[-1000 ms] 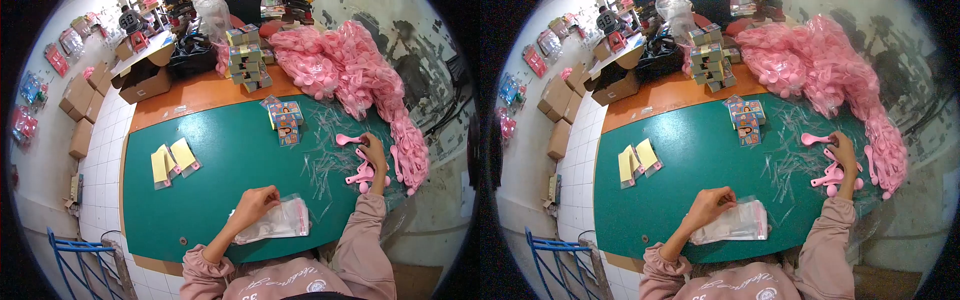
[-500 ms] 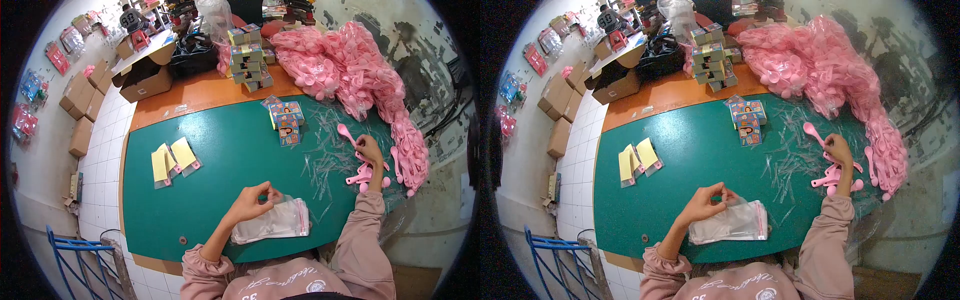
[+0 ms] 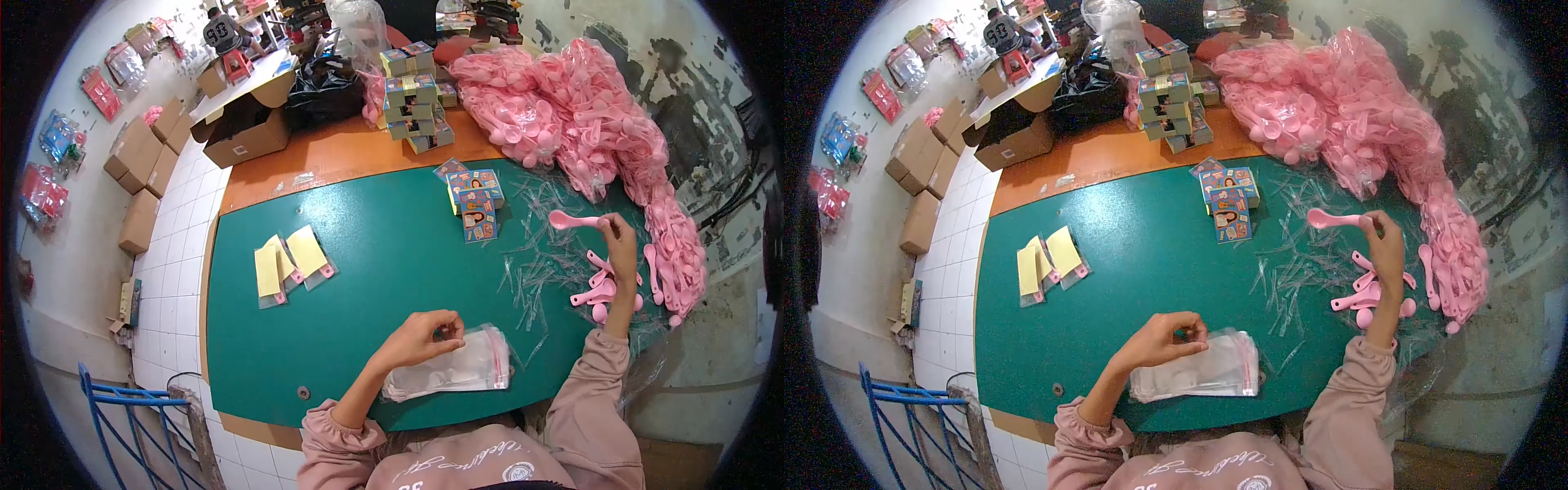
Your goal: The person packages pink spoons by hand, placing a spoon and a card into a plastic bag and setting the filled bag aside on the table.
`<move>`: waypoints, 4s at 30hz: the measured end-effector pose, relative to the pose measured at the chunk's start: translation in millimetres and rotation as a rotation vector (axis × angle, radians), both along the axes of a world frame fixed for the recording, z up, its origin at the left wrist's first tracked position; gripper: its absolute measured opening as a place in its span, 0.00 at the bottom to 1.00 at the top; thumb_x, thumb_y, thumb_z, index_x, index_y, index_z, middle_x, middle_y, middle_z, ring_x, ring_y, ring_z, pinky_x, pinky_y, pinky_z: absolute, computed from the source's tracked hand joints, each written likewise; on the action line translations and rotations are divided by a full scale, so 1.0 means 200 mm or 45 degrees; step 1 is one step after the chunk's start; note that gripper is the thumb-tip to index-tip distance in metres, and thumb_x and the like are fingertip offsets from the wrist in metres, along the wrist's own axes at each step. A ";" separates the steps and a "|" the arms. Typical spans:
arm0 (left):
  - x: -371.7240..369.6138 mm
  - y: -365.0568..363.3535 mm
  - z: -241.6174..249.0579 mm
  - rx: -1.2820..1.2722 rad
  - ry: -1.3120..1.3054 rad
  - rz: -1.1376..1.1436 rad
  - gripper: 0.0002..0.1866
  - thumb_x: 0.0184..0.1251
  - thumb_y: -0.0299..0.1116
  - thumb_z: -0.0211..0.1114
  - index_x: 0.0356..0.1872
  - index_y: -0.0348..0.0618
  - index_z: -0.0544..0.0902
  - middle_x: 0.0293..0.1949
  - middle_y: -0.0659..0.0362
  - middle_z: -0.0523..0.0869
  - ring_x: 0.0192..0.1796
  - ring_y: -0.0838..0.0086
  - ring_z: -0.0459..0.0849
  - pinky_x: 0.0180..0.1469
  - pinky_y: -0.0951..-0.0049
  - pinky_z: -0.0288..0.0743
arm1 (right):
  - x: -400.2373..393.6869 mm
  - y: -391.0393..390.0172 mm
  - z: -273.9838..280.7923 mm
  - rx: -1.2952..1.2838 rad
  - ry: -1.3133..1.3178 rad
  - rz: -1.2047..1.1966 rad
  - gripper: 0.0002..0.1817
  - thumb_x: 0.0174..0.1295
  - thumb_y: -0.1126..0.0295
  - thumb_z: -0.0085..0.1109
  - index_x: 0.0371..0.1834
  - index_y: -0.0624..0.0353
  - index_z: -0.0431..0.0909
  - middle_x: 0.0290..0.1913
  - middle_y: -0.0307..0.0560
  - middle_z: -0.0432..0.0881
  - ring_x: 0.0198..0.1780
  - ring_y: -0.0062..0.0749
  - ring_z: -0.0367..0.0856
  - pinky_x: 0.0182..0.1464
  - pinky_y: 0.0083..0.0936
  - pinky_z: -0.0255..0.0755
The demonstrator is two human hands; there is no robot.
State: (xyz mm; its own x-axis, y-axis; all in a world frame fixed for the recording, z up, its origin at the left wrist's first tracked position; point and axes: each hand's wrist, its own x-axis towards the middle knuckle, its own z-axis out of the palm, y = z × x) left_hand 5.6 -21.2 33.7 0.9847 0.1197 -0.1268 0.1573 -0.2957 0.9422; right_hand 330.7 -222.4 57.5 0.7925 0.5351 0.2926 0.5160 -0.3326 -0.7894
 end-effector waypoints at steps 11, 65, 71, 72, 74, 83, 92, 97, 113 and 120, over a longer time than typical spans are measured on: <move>-0.03 0.01 0.02 -0.564 -0.182 -0.505 0.06 0.58 0.28 0.61 0.33 0.38 0.74 0.54 0.47 0.74 0.61 0.66 0.68 0.59 0.65 0.64 | -0.73 0.20 0.16 -0.208 0.198 0.517 0.07 0.56 0.70 0.58 0.32 0.63 0.76 0.24 0.38 0.77 0.25 0.17 0.73 0.29 0.17 0.68; -0.04 0.15 0.13 -0.882 -0.176 0.596 0.20 0.72 0.41 0.42 0.51 0.36 0.73 0.43 0.49 0.81 0.44 0.70 0.81 0.47 0.72 0.76 | -0.48 0.71 -0.20 -0.102 0.032 0.088 0.18 0.46 0.72 0.61 0.40 0.65 0.68 0.25 0.53 0.78 0.29 0.44 0.79 0.34 0.33 0.71; -0.04 0.13 0.13 -0.851 -0.091 0.561 0.20 0.71 0.42 0.43 0.51 0.37 0.74 0.43 0.50 0.81 0.43 0.70 0.82 0.46 0.71 0.76 | -0.23 0.75 -0.08 -0.141 -0.104 0.208 0.09 0.51 0.72 0.55 0.34 0.65 0.73 0.27 0.57 0.78 0.32 0.49 0.78 0.35 0.36 0.69; -0.04 0.13 0.13 -0.849 -0.094 0.556 0.20 0.71 0.42 0.43 0.51 0.37 0.74 0.43 0.50 0.81 0.43 0.70 0.82 0.46 0.71 0.76 | -0.20 0.77 -0.05 -0.191 -0.125 0.268 0.10 0.52 0.72 0.54 0.37 0.64 0.73 0.28 0.57 0.78 0.33 0.50 0.78 0.36 0.37 0.69; -0.04 0.13 0.12 -0.853 -0.085 0.519 0.20 0.71 0.43 0.44 0.51 0.37 0.74 0.43 0.51 0.81 0.43 0.70 0.81 0.46 0.71 0.75 | -0.21 0.79 -0.03 -0.156 -0.470 0.112 0.10 0.54 0.71 0.53 0.39 0.62 0.75 0.33 0.57 0.77 0.37 0.51 0.76 0.39 0.38 0.68; -0.04 0.13 0.09 -0.865 -0.186 0.540 0.19 0.71 0.39 0.46 0.50 0.34 0.75 0.40 0.52 0.82 0.42 0.73 0.81 0.45 0.79 0.75 | -0.37 0.77 0.15 -0.095 -0.748 0.100 0.08 0.56 0.72 0.52 0.36 0.62 0.75 0.36 0.50 0.76 0.38 0.47 0.76 0.41 0.35 0.68; -0.04 0.11 0.11 -0.792 -0.156 0.554 0.18 0.71 0.38 0.47 0.48 0.33 0.76 0.37 0.55 0.83 0.40 0.77 0.81 0.40 0.81 0.74 | -0.65 0.63 0.41 -0.174 -0.196 1.210 0.18 0.50 0.80 0.54 0.46 0.56 0.78 0.30 0.45 0.78 0.31 0.32 0.78 0.34 0.24 0.70; -0.05 0.12 0.08 -0.579 -0.074 0.402 0.18 0.70 0.37 0.47 0.46 0.32 0.77 0.36 0.56 0.83 0.39 0.78 0.81 0.36 0.82 0.72 | -0.69 0.62 0.43 -0.472 -0.439 1.343 0.15 0.50 0.77 0.55 0.43 0.56 0.79 0.31 0.50 0.77 0.34 0.43 0.77 0.38 0.29 0.71; -0.05 0.06 0.08 -0.422 -0.230 0.286 0.15 0.68 0.37 0.51 0.44 0.35 0.79 0.24 0.65 0.78 0.27 0.87 0.69 0.29 0.84 0.65 | -0.78 0.59 0.41 -0.443 -0.389 1.330 0.11 0.50 0.72 0.57 0.38 0.60 0.78 0.29 0.50 0.76 0.30 0.45 0.77 0.34 0.31 0.71; -0.06 0.10 0.02 -0.344 -0.090 0.274 0.16 0.68 0.36 0.52 0.51 0.41 0.76 0.18 0.70 0.69 0.21 0.87 0.60 0.21 0.82 0.56 | -0.75 0.59 0.40 -0.364 0.039 1.401 0.10 0.51 0.69 0.60 0.34 0.62 0.74 0.28 0.50 0.78 0.30 0.37 0.78 0.33 0.27 0.70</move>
State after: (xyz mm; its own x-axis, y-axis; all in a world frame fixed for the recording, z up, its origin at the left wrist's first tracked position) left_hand -6.1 -1.8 37.1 0.9479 0.2972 -0.1146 0.1204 -0.0014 0.9927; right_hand 181.6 -104.9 136.9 -0.1442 0.9889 0.0368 0.6208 0.1194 -0.7748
